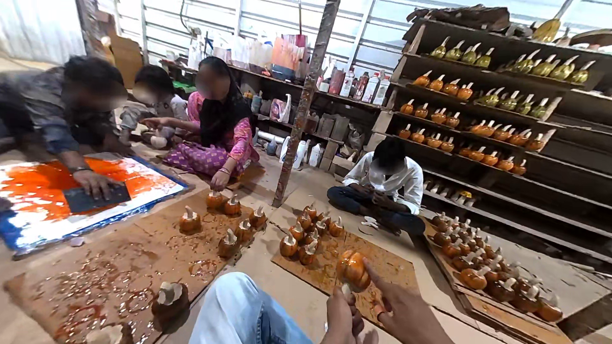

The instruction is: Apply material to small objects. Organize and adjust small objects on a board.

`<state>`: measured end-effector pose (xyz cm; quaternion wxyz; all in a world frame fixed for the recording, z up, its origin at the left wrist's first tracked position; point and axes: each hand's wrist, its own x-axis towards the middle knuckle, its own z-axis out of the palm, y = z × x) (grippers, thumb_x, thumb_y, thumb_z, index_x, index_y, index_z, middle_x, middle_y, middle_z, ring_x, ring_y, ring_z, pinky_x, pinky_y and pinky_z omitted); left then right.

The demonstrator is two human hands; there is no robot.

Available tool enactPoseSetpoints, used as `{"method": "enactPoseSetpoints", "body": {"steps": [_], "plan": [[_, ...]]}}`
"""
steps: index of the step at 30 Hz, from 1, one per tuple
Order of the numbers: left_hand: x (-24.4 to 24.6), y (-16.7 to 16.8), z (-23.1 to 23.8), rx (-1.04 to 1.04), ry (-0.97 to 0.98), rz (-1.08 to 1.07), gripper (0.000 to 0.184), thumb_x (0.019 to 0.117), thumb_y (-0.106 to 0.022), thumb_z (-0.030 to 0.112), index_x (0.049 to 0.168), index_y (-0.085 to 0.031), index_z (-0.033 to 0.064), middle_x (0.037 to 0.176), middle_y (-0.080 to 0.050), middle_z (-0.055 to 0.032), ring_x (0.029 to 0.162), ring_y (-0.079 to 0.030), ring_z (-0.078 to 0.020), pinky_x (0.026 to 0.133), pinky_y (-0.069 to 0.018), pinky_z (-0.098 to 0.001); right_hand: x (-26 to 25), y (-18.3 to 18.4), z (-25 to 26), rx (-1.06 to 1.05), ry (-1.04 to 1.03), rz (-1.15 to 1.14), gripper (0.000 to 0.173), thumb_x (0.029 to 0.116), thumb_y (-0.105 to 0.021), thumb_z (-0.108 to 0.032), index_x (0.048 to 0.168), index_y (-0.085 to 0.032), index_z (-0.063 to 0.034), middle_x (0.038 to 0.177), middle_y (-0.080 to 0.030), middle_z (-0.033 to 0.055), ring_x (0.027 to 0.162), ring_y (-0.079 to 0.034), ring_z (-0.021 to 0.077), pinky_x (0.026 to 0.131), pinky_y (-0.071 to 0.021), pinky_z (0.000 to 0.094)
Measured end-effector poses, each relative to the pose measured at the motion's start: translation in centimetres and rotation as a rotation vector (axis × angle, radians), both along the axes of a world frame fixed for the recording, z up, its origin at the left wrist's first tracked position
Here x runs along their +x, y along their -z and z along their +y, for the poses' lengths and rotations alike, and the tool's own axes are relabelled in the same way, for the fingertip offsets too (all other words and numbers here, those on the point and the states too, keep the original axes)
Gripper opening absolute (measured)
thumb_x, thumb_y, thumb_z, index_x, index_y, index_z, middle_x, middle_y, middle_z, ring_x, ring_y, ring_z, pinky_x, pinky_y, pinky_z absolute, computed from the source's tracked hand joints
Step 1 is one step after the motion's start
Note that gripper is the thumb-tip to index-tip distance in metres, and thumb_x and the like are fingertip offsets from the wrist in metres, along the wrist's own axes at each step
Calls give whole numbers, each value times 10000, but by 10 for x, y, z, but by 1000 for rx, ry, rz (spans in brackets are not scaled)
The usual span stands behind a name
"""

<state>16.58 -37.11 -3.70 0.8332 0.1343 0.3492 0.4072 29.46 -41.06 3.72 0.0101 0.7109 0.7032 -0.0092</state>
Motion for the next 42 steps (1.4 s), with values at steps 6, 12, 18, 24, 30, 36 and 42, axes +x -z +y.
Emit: {"method": "enactPoseSetpoints", "body": {"steps": [6,12,18,24,30,36,42], "plan": [[-15,29,23,-64,-27,4,463,1137,-144,342,834,-416,120,487,-278,62,372,-266,-52,378,-259,-194,-2,51,19,198,-252,-304,972,800,-756,-132,1610,-297,-413,820,-671,169,802,-673,392,790,-474,591],[-26,53,49,-71,31,84,483,1140,-142,356,826,-421,118,486,-288,59,374,-271,-56,384,-269,-194,10,89,43,253,-338,-305,819,896,-685,-102,1551,-381,-490,810,-661,201,797,-669,424,791,-476,609],[-37,69,90,5,85,213,505,1140,-152,401,845,-438,107,500,-321,52,383,-314,-61,394,-306,-200,11,127,83,336,-198,-18,817,832,-720,-122,1546,-446,-408,827,-683,197,780,-670,435,733,-477,637],[-38,112,133,82,161,334,499,1142,-168,388,842,-449,104,494,-335,54,377,-315,-51,391,-304,-192,-2,163,108,96,52,311,809,926,-635,-228,1642,-261,-272,919,-726,172,860,-691,402,820,-493,645],[-32,170,152,-36,159,256,534,1137,-143,374,730,-405,149,464,-313,60,365,-293,-49,385,-279,-192,4,202,118,25,-95,183,817,906,-654,-156,1617,-310,-364,973,-714,203,949,-678,423,878,-461,626],[-31,183,159,-118,153,260,506,1135,-158,375,769,-423,148,478,-325,62,362,-304,-49,373,-294,-189,15,232,135,19,-224,55,968,830,-745,-107,1567,-289,-538,940,-690,208,921,-659,447,856,-447,645],[-30,173,163,-87,185,223,540,1132,-116,375,733,-410,160,455,-311,73,356,-288,-42,373,-270,-190,26,231,150,196,-133,107,901,791,-744,-96,1495,-427,-560,889,-700,127,870,-681,375,833,-473,609]]}}
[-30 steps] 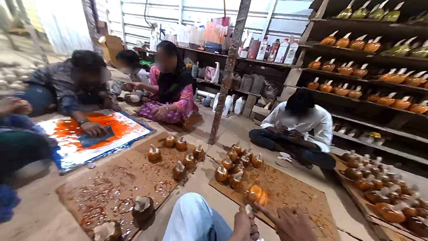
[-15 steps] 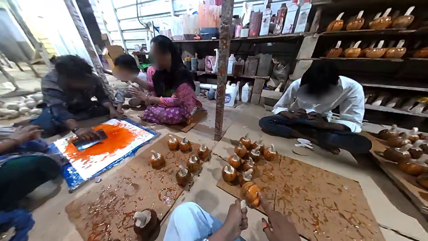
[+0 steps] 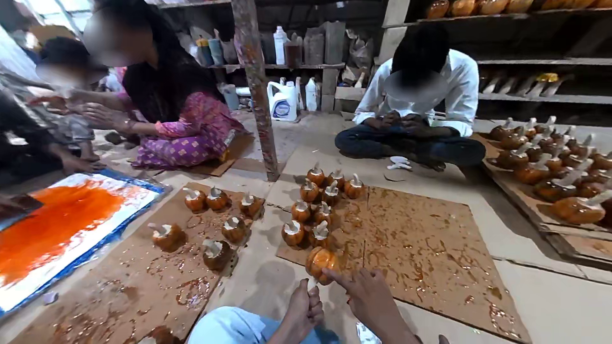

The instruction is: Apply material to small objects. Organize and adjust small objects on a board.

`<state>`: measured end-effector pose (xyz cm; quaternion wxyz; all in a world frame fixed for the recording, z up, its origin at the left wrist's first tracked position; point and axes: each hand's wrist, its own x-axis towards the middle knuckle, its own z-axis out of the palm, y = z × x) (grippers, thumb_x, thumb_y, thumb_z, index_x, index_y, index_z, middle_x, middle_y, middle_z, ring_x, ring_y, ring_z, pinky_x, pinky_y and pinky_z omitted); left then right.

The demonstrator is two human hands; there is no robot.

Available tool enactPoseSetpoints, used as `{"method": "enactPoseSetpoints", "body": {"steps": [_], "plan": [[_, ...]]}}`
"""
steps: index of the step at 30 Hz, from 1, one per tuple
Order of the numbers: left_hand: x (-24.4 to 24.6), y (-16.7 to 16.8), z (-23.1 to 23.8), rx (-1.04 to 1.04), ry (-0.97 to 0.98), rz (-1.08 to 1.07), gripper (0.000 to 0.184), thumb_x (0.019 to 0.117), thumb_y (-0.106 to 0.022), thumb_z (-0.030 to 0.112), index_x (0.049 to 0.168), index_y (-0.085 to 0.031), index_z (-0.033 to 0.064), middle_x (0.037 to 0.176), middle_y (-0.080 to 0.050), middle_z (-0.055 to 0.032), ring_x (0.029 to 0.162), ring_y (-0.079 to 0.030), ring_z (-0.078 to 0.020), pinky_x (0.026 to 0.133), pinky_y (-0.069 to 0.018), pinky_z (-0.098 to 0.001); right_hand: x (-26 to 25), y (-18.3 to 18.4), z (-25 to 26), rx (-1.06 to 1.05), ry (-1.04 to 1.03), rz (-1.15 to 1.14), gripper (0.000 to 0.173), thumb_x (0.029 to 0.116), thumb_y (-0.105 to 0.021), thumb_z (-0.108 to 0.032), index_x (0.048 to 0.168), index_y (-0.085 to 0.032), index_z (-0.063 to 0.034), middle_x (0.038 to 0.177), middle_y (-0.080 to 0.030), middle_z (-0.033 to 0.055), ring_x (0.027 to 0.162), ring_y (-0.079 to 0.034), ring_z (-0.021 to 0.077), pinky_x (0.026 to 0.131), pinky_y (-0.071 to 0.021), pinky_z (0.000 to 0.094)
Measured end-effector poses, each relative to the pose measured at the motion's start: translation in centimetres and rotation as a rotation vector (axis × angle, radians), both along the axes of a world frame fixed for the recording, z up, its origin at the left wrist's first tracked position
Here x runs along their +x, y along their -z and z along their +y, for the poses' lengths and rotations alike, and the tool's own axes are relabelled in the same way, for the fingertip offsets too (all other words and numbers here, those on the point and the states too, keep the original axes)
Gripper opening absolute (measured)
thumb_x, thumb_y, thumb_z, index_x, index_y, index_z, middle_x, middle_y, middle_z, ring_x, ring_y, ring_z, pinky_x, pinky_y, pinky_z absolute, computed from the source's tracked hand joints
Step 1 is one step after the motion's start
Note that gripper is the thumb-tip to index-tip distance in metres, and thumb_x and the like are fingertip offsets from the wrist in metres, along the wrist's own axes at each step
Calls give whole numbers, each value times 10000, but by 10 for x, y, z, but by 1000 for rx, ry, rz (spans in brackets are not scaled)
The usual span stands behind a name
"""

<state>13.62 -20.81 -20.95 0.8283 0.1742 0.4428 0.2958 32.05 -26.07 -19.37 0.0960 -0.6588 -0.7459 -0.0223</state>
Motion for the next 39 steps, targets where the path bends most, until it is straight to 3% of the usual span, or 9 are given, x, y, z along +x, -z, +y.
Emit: {"method": "enactPoseSetpoints", "body": {"steps": [2,6,13,21,25,27,30,33,39], "plan": [[1,1,2,9,10,28,541,1132,-114,366,725,-404,159,455,-305,69,358,-282,-47,377,-265,-192,1,-14,6,-283,106,190,777,936,-630,-208,1589,-303,-475,1018,-729,125,986,-681,355,922,-456,601],[0,7,1,-1,23,61,534,1134,-125,370,737,-407,152,468,-308,62,371,-284,-53,386,-274,-198,16,3,15,-564,98,652,881,948,-632,-251,1658,-118,-337,819,-631,101,732,-625,289,738,-529,526],[-2,7,3,-36,-11,19,538,1134,-139,382,715,-394,163,460,-308,65,363,-291,-52,381,-272,-196,-10,-6,1,-260,14,241,758,957,-604,-251,1640,-274,-244,939,-704,156,918,-674,375,858,-471,601],[-5,6,-3,4,24,67,527,1136,-131,373,740,-401,154,462,-305,64,367,-291,-49,388,-280,-193,-10,-1,-10,-30,-29,-9,922,785,-759,-95,1522,-410,-526,853,-689,166,830,-673,407,777,-463,620],[-4,5,-4,72,70,69,550,1135,-114,375,717,-397,156,462,-307,66,372,-294,-49,398,-291,-197,-6,-14,-7,-285,122,273,728,963,-597,-235,1625,-306,-316,850,-705,144,799,-679,363,784,-500,600],[-4,9,-4,61,68,67,551,1136,-117,373,713,-395,153,463,-305,62,370,-288,-49,392,-284,-196,-1,-4,-5,-370,121,459,800,964,-606,-258,1654,-202,-261,772,-665,111,698,-649,318,718,-528,566],[-4,13,-3,39,52,60,544,1137,-125,375,725,-401,150,470,-310,63,370,-292,-48,392,-282,-192,-14,-9,-11,-373,94,369,823,961,-608,-239,1660,-174,-212,830,-697,127,798,-681,348,822,-497,599],[-5,16,-3,-14,13,39,522,1135,-140,366,731,-394,155,466,-297,63,369,-281,-48,386,-269,-189,-27,-11,-17,-290,39,146,786,952,-611,-224,1643,-247,-303,915,-723,146,913,-689,372,929,-433,625],[-4,14,-1,-51,-24,24,524,1132,-169,364,702,-392,164,452,-275,66,358,-266,-54,379,-254,-198,-29,5,-18,-94,-41,-37,841,877,-707,-175,1548,-350,-535,871,-698,141,885,-662,401,911,-394,660]]}}
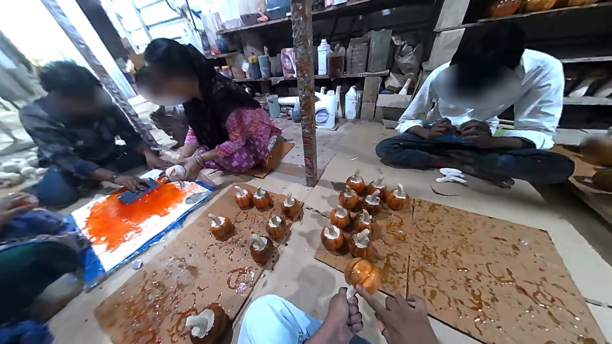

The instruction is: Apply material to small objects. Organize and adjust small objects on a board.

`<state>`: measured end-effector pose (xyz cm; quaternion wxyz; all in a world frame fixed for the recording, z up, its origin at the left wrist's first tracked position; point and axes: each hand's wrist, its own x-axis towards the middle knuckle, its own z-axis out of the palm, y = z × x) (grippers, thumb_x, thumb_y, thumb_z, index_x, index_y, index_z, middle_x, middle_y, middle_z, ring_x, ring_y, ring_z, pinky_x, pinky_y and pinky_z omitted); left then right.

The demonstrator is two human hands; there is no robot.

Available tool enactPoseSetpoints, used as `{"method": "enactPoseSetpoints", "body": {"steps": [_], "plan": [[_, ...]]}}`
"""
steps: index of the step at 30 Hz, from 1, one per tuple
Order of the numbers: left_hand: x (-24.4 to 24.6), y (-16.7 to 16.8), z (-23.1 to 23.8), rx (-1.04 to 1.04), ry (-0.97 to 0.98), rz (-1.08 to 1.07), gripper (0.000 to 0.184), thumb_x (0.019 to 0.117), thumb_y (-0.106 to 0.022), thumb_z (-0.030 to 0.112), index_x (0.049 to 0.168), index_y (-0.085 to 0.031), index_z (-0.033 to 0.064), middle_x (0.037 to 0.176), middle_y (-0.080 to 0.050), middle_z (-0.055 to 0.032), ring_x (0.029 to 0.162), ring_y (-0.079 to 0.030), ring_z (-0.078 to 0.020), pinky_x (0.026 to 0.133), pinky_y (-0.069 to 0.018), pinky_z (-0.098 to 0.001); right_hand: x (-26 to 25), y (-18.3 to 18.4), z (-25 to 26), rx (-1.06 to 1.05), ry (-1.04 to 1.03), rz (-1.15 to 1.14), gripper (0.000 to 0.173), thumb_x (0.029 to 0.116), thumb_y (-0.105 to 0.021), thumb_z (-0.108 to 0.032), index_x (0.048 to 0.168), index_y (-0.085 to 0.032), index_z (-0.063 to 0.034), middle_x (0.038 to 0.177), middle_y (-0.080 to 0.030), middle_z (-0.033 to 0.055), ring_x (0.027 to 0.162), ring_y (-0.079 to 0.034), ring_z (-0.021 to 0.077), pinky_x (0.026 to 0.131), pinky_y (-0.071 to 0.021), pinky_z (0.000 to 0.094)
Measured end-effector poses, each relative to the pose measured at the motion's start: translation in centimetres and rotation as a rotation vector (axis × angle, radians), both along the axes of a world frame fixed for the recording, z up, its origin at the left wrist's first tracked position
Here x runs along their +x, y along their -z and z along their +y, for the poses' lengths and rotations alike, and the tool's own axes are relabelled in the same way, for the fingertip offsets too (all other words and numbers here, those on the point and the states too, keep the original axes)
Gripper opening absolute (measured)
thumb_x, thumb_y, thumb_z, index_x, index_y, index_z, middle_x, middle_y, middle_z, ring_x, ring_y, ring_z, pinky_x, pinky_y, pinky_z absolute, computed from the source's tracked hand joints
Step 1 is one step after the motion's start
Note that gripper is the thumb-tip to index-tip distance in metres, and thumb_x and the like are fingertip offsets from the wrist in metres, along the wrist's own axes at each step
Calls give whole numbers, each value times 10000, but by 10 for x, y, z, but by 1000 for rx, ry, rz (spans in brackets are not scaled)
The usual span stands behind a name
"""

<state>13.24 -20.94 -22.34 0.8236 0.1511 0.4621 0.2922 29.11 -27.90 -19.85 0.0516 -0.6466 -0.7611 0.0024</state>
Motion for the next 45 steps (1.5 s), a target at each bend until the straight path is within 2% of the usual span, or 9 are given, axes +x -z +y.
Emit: {"method": "enactPoseSetpoints", "body": {"steps": [5,11,15,18,22,32,36,41,45], "plan": [[0,-5,0,38,29,-56,523,1133,-145,369,726,-397,160,458,-293,69,357,-283,-44,376,-268,-185,11,-5,5,86,69,75,749,878,-705,-208,1517,-442,-498,863,-710,141,851,-679,391,854,-440,644],[0,-1,-2,28,80,-33,527,1131,-136,368,714,-391,169,465,-290,69,368,-270,-49,384,-253,-193,27,-1,15,-333,204,552,874,933,-651,-258,1659,-166,-277,881,-723,117,790,-692,335,793,-521,611],[-1,4,-1,6,28,-52,531,1131,-146,361,704,-395,165,461,-295,69,365,-275,-44,380,-253,-189,15,-4,11,-328,117,469,884,947,-645,-231,1664,-128,-189,878,-719,125,827,-696,334,856,-510,594],[-2,5,0,-22,5,-74,533,1129,-132,366,708,-390,165,460,-288,70,359,-275,-46,376,-257,-188,3,-17,6,-310,69,243,788,983,-592,-248,1656,-183,-303,995,-735,154,990,-685,375,995,-401,635],[-2,3,1,-11,6,-89,520,1129,-143,350,713,-394,165,457,-289,70,356,-273,-43,374,-253,-186,5,-9,3,-79,7,71,766,926,-639,-191,1582,-343,-453,871,-704,164,864,-682,397,891,-433,641],[0,7,-1,29,62,-61,528,1129,-144,353,706,-400,168,463,-294,72,363,-271,-40,379,-256,-186,15,-12,4,-292,124,391,813,964,-611,-263,1656,-192,-188,867,-717,143,822,-691,379,824,-499,636],[0,7,0,-9,14,-52,537,1129,-134,368,699,-386,169,456,-287,71,359,-269,-43,375,-246,-189,3,-12,-2,-193,24,175,773,952,-620,-209,1631,-274,-341,938,-714,188,924,-682,409,925,-433,642],[-1,3,0,19,33,-102,534,1129,-141,356,692,-392,177,448,-289,79,351,-275,-37,371,-252,-182,12,2,5,92,54,83,756,882,-681,-180,1543,-431,-447,833,-711,153,796,-693,397,765,-487,619],[2,-4,-2,5,24,-74,511,1128,-148,349,727,-405,164,453,-293,74,350,-280,-41,367,-269,-185,11,-13,7,-186,246,253,753,950,-621,-271,1616,-292,-393,938,-732,142,887,-690,379,849,-480,627]]}}
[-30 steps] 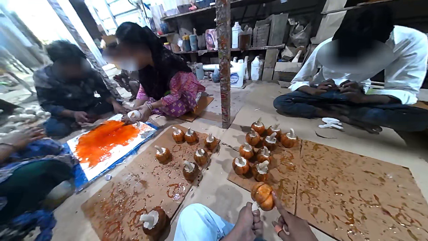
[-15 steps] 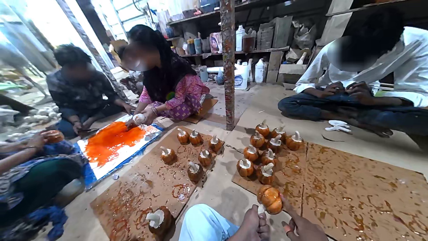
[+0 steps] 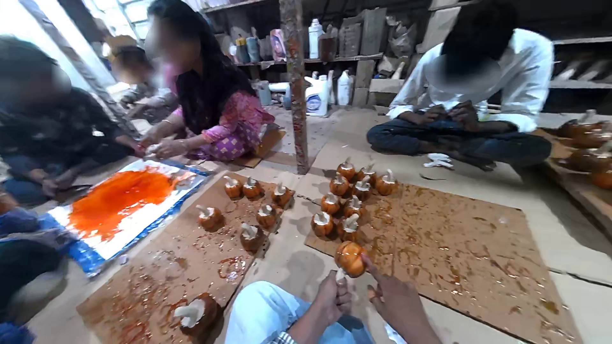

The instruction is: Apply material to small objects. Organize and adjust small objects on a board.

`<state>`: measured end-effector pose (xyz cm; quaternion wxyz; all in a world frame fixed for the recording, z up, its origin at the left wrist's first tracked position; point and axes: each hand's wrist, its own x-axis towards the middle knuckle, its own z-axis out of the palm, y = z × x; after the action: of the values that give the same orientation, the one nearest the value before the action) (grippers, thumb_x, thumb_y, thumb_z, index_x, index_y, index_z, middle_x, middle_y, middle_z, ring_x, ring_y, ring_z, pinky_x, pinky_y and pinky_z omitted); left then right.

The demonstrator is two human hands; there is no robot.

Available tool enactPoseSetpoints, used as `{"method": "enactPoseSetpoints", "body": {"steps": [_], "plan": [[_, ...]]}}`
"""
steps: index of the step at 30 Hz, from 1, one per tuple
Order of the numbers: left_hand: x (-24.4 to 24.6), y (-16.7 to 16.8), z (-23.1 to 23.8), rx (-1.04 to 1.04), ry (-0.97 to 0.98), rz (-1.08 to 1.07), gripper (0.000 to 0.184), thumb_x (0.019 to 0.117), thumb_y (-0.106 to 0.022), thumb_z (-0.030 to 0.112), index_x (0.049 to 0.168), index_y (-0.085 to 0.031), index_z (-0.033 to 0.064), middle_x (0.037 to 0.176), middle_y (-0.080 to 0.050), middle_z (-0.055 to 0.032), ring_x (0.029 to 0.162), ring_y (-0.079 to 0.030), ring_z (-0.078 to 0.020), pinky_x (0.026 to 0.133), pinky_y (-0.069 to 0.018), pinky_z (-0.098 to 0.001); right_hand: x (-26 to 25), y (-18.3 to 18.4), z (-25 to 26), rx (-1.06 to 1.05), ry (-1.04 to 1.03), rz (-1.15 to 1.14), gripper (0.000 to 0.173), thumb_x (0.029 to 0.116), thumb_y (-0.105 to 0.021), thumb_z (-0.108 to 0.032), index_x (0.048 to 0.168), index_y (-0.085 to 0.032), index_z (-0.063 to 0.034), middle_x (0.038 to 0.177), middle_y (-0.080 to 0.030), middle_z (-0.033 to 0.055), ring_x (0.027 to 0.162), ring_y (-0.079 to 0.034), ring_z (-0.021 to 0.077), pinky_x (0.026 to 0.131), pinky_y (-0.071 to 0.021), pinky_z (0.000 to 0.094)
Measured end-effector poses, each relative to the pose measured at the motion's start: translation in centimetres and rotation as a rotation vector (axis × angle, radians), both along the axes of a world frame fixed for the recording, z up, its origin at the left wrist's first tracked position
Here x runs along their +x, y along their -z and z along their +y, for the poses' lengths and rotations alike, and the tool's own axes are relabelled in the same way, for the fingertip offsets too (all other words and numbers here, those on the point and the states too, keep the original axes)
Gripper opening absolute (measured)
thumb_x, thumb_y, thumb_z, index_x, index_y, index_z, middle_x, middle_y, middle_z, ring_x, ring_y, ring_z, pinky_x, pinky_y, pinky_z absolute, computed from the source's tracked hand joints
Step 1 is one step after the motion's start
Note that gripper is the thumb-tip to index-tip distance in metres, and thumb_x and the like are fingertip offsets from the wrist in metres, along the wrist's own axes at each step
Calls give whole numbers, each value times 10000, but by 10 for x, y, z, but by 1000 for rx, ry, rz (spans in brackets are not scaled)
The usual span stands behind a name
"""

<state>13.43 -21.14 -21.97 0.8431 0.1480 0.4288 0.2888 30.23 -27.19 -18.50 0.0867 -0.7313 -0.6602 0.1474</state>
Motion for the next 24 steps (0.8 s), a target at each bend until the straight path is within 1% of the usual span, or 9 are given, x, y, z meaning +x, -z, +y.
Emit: {"method": "enactPoseSetpoints", "body": {"steps": [3,5,8,10,14,17,21,22,24], "plan": [[-1,2,1,-12,-26,-18,538,1128,-127,359,709,-402,163,449,-309,71,345,-295,-42,358,-274,-187,-5,-4,0,-98,-39,39,808,954,-607,-256,1646,-202,-355,1024,-737,148,966,-689,373,917,-463,621],[-2,5,2,-16,-46,-20,536,1127,-125,364,711,-396,165,455,-308,70,353,-295,-46,364,-271,-189,-11,2,-2,-97,-92,-38,815,955,-596,-215,1640,-192,-392,1052,-719,164,1025,-671,382,959,-432,615],[-2,6,4,-22,-69,38,505,1127,-133,356,748,-400,156,453,-296,69,351,-288,-49,362,-270,-190,-20,12,-5,10,-139,-159,914,887,-669,-74,1605,-258,-463,1005,-706,202,994,-655,443,956,-406,652],[-2,7,4,-17,-65,78,507,1131,-128,362,765,-408,150,457,-293,68,353,-289,-52,366,-280,-193,-23,18,-7,101,-159,-212,929,860,-688,-8,1579,-323,-470,957,-702,207,950,-660,457,937,-412,665],[-2,1,3,1,-51,84,502,1131,-135,348,754,-404,154,455,-288,72,352,-276,-46,369,-266,-190,-21,17,-8,215,-167,-314,928,857,-686,32,1538,-374,-515,938,-705,198,962,-673,446,962,-406,683],[-3,-3,1,23,-6,61,518,1130,-123,354,735,-398,161,447,-287,74,349,-274,-45,369,-262,-191,-9,13,-4,283,-124,-270,925,818,-711,-8,1490,-418,-571,892,-697,157,885,-676,398,902,-438,648],[-5,-5,1,78,64,71,539,1131,-109,367,729,-399,156,450,-297,71,352,-288,-48,375,-281,-194,-1,-14,6,-95,-39,-29,796,967,-589,-206,1594,-215,-524,1128,-712,155,1107,-647,386,1002,-388,643],[-6,-5,0,85,78,71,546,1131,-105,369,727,-403,155,451,-300,69,355,-288,-49,378,-282,-195,3,-17,9,-152,-18,38,784,982,-568,-244,1612,-178,-499,1121,-716,139,1086,-654,365,990,-405,628],[-6,-3,-1,89,93,73,548,1133,-108,363,722,-405,153,449,-300,67,355,-286,-47,377,-281,-195,12,-16,14,-204,11,147,796,977,-570,-283,1632,-150,-447,976,-710,120,943,-667,346,914,-448,613]]}}
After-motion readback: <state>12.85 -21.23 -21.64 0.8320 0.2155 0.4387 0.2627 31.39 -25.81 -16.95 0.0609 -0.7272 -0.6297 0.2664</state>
